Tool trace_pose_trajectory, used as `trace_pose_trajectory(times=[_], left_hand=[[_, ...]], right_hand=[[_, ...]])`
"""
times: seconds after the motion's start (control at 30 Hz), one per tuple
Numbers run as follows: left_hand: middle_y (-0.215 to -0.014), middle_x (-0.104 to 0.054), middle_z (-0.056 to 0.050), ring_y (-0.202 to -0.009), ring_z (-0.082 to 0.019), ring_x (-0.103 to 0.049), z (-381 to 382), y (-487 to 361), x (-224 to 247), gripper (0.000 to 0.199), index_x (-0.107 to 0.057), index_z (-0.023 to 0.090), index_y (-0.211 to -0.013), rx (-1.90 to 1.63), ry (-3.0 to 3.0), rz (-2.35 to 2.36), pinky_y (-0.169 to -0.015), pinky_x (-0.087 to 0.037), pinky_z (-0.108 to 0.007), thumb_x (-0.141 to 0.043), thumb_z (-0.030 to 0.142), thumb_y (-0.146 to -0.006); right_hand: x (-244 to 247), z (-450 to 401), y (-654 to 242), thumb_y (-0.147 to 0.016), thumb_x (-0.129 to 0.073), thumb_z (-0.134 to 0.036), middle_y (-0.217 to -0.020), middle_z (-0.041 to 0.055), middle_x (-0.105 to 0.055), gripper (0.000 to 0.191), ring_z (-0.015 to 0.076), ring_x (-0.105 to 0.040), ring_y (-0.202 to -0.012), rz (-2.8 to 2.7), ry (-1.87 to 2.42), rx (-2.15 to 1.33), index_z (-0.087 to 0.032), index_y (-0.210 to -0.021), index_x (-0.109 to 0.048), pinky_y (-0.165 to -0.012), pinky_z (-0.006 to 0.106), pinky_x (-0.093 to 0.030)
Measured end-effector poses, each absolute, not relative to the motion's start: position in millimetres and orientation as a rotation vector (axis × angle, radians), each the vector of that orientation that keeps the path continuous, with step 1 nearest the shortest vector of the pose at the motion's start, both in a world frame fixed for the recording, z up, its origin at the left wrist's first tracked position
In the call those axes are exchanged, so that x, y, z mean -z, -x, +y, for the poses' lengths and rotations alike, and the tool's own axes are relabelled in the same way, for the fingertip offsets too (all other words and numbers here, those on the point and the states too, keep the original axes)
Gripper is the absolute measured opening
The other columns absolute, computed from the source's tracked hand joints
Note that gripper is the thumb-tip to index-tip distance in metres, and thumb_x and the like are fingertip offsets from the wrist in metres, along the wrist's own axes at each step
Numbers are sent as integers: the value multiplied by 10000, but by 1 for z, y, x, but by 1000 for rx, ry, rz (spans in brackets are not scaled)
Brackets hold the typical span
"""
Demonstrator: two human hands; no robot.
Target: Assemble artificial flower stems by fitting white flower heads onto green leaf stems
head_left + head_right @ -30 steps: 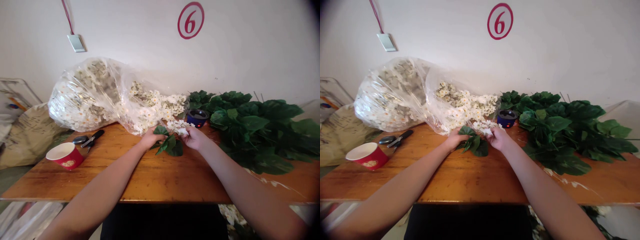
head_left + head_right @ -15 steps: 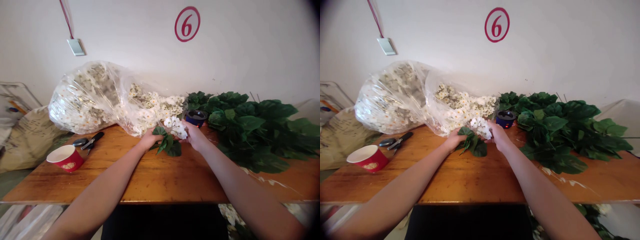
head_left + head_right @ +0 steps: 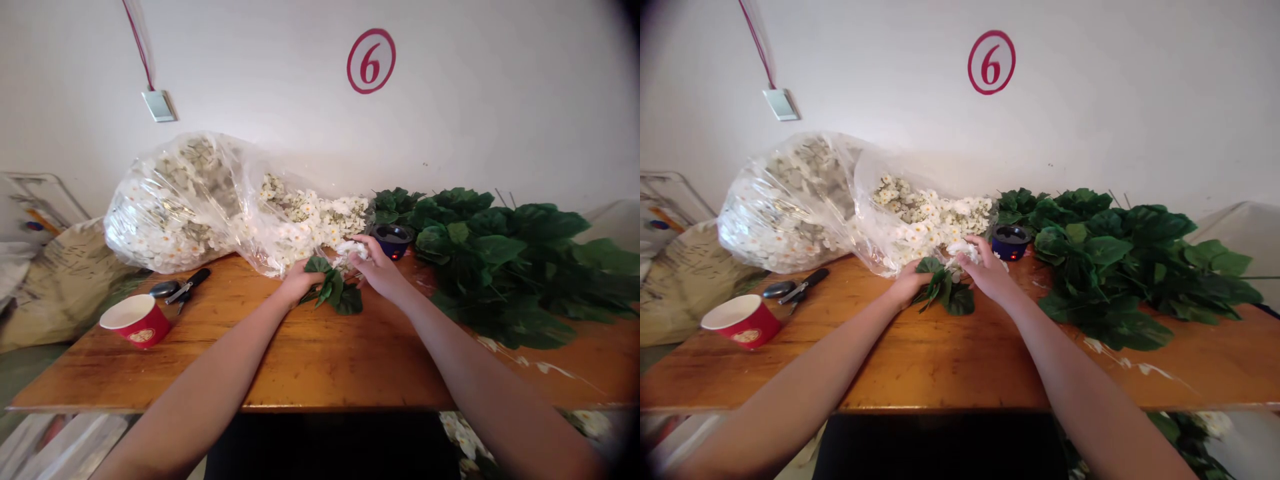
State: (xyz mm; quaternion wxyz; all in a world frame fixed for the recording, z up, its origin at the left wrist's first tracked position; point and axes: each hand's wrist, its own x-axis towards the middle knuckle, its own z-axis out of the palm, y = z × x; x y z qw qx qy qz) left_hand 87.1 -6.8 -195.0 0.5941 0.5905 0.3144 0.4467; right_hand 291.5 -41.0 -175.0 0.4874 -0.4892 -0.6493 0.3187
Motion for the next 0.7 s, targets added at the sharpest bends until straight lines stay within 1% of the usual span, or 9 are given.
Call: trace_pose_trajectory(times=[0.17, 0.3, 0.37, 0.5, 0.57, 0.63, 0.7], left_hand=[[-629, -604, 2, -557, -112, -533, -7, -87, 195, 124, -630, 127, -721, -1036, -1378, 708, -570, -419, -241, -676, 129, -606], [-606, -593, 6, -533, -104, -517, -7, -88, 196, 121, -615, 129, -701, -1045, -1358, 720, -550, -403, -237, -683, 131, -601], [-602, -594, 4, -532, -105, -518, -7, -88, 195, 125, -616, 127, -700, -1040, -1355, 728, -545, -398, -237, -688, 137, -598], [-585, -587, 11, -513, -102, -507, -7, -88, 193, 117, -613, 130, -678, -1033, -1380, 755, -528, -381, -233, -689, 147, -591], [-572, -581, 16, -505, -98, -499, -8, -88, 193, 105, -613, 131, -665, -1029, -1410, 771, -523, -372, -230, -684, 144, -589], [-568, -577, 19, -504, -96, -495, -8, -87, 194, 90, -616, 131, -660, -1026, -1436, 768, -523, -368, -228, -674, 136, -591], [-566, -572, 23, -504, -94, -489, -6, -87, 195, 80, -615, 134, -663, -1020, -1448, 746, -522, -364, -227, -659, 127, -597]], right_hand=[[180, -35, -290, -773, -658, -501, -1056, 62, -638, 504, 202, -656, -713, -1489, 1146, -867, -287, -1199, -494, -497, 317, -551], [182, -31, -290, -728, -706, -475, -953, 57, -663, 462, 202, -646, -715, -1429, 1126, -899, -241, -1091, -540, -568, 338, -553], [179, -33, -289, -685, -752, -429, -957, 61, -670, 491, 195, -643, -742, -1394, 1089, -945, -221, -1083, -551, -619, 333, -548], [173, -37, -289, -542, -840, -297, -1027, 60, -670, 632, 182, -638, -818, -1345, 1002, -1040, -196, -1101, -563, -727, 324, -534], [174, -35, -290, -499, -850, -257, -1017, 52, -670, 649, 176, -632, -818, -1358, 982, -1041, -189, -1083, -577, -737, 317, -525], [178, -32, -292, -504, -841, -244, -961, 41, -676, 596, 173, -626, -801, -1389, 994, -1019, -179, -1045, -599, -726, 308, -515], [182, -29, -293, -540, -823, -251, -884, 29, -676, 499, 167, -617, -770, -1412, 1035, -987, -167, -988, -621, -713, 303, -504]])
